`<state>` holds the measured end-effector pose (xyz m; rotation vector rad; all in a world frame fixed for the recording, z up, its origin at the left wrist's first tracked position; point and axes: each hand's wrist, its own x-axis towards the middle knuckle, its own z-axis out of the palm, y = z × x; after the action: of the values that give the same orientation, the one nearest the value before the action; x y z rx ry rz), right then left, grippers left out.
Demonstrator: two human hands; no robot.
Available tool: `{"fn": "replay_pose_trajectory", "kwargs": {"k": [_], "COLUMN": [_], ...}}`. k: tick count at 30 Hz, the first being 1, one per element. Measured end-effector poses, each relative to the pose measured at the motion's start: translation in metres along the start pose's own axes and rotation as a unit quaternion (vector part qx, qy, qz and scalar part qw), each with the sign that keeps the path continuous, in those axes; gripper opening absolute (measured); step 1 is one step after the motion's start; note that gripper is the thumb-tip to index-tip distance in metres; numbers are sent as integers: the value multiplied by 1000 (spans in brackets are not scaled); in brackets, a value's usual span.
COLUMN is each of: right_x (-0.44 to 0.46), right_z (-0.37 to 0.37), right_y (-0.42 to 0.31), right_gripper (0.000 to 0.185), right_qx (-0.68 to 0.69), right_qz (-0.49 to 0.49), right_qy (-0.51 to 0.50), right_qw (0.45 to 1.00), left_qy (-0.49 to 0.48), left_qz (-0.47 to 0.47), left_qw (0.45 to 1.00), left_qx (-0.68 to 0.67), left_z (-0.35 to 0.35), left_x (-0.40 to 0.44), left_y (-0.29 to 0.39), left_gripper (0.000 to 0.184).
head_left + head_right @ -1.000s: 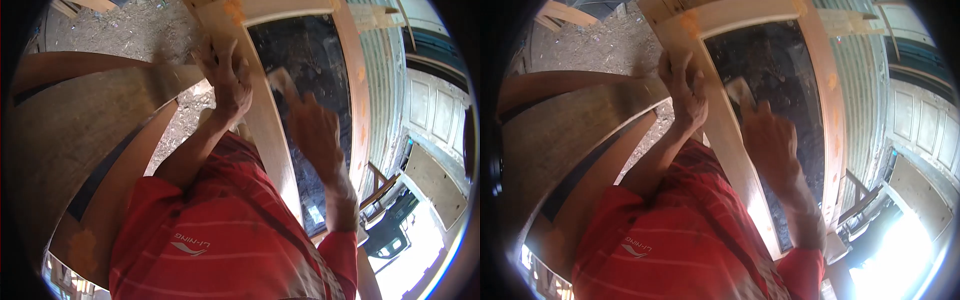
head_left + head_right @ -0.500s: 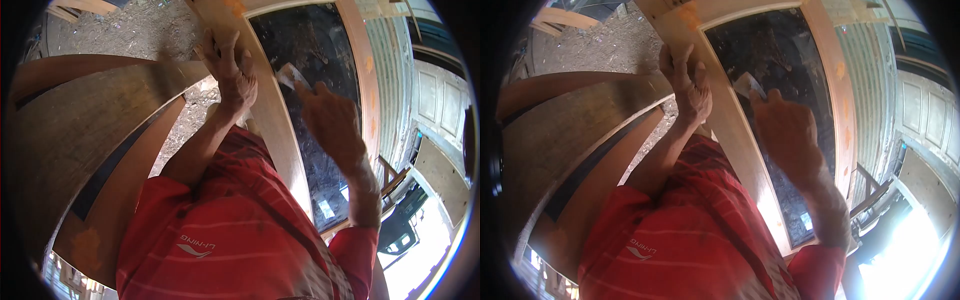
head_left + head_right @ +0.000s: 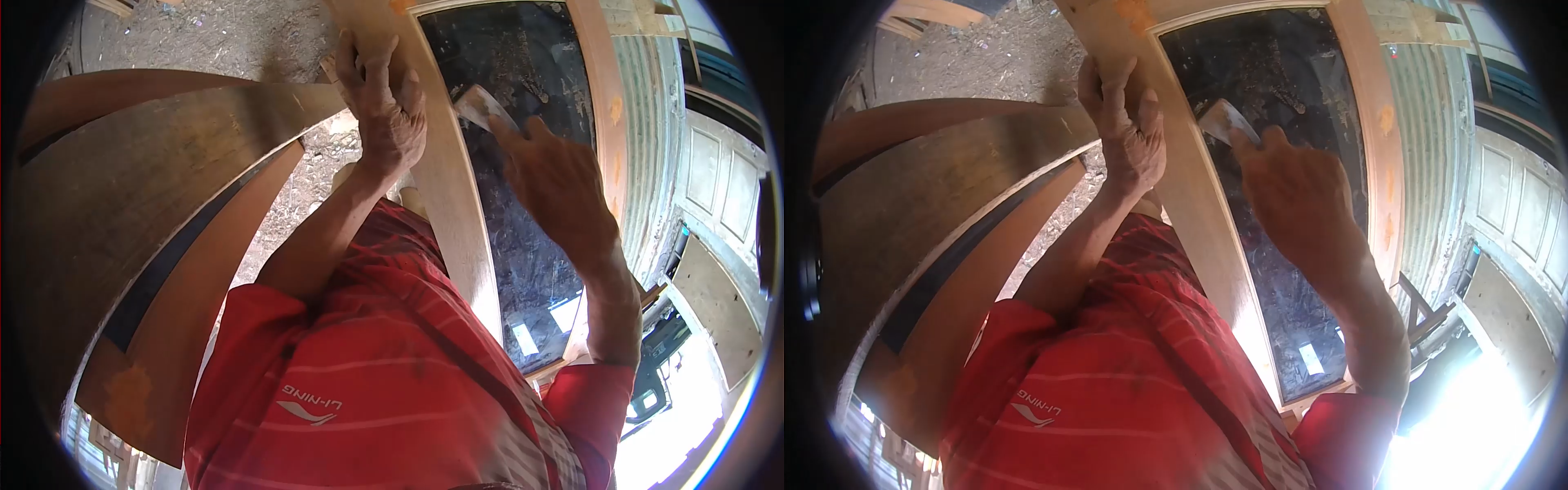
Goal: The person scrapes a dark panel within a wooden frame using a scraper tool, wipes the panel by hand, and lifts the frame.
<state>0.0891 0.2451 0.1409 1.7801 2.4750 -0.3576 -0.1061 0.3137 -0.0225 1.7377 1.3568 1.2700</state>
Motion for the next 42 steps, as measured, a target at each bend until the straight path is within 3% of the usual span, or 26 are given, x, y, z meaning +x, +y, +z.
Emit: {"fn": "replay_pose_trajectory", "kwargs": {"k": [2,4,6,9,11,13,15,18,22,27,30,33,36,40,42], "right_x": [-3,-6,-8,-14,-9,-9,2,15,12,3,0,7,-4,6,6], "right_z": [-3,-1,0,-1,9,8,-8,-2,-8,2,-2,0,-4,1,-12], "right_y": [-7,4,4,4,21,28,33,30,32,24,26,23,24,24,25], "right_gripper": [34,37,39,36,36,37,38,43,42,41,42,41,39,36,34], "right_qx": [-11,33,40,26,12,9,14,-21,-15,-3,-11,-11,-20,-14,-15], "right_qz": [45,-10,26,56,-21,-39,-15,-33,-35,-4,13,-8,19,-16,-40], "right_qy": [-79,-15,-34,-88,-16,-17,-91,-56,-87,-79,-104,-63,-109,-69,-85], "right_qw": [996,999,998,994,1000,999,996,998,995,997,994,998,994,997,995], "left_qy": [10,11,0,-3,-9,-16,-8,-7,6,-8,1,-13,-11,-17,-30], "left_qz": [3,11,22,20,21,23,24,21,44,30,41,30,31,33,31], "left_qw": [999,999,1000,999,1000,1000,1000,1000,996,999,997,999,999,999,998], "left_qx": [32,45,4,48,21,7,13,14,74,20,60,26,43,-12,36], "left_z": [2,2,1,1,0,1,2,2,0,3,0,3,0,2,-2], "left_x": [3,2,3,3,1,0,3,2,7,0,8,2,4,5,4], "left_y": [1,0,-3,0,-3,-4,-5,-5,-6,-5,-4,-5,-1,-4,2], "left_gripper": [50,49,49,50,49,48,47,46,46,49,49,49,49,49,49]}}
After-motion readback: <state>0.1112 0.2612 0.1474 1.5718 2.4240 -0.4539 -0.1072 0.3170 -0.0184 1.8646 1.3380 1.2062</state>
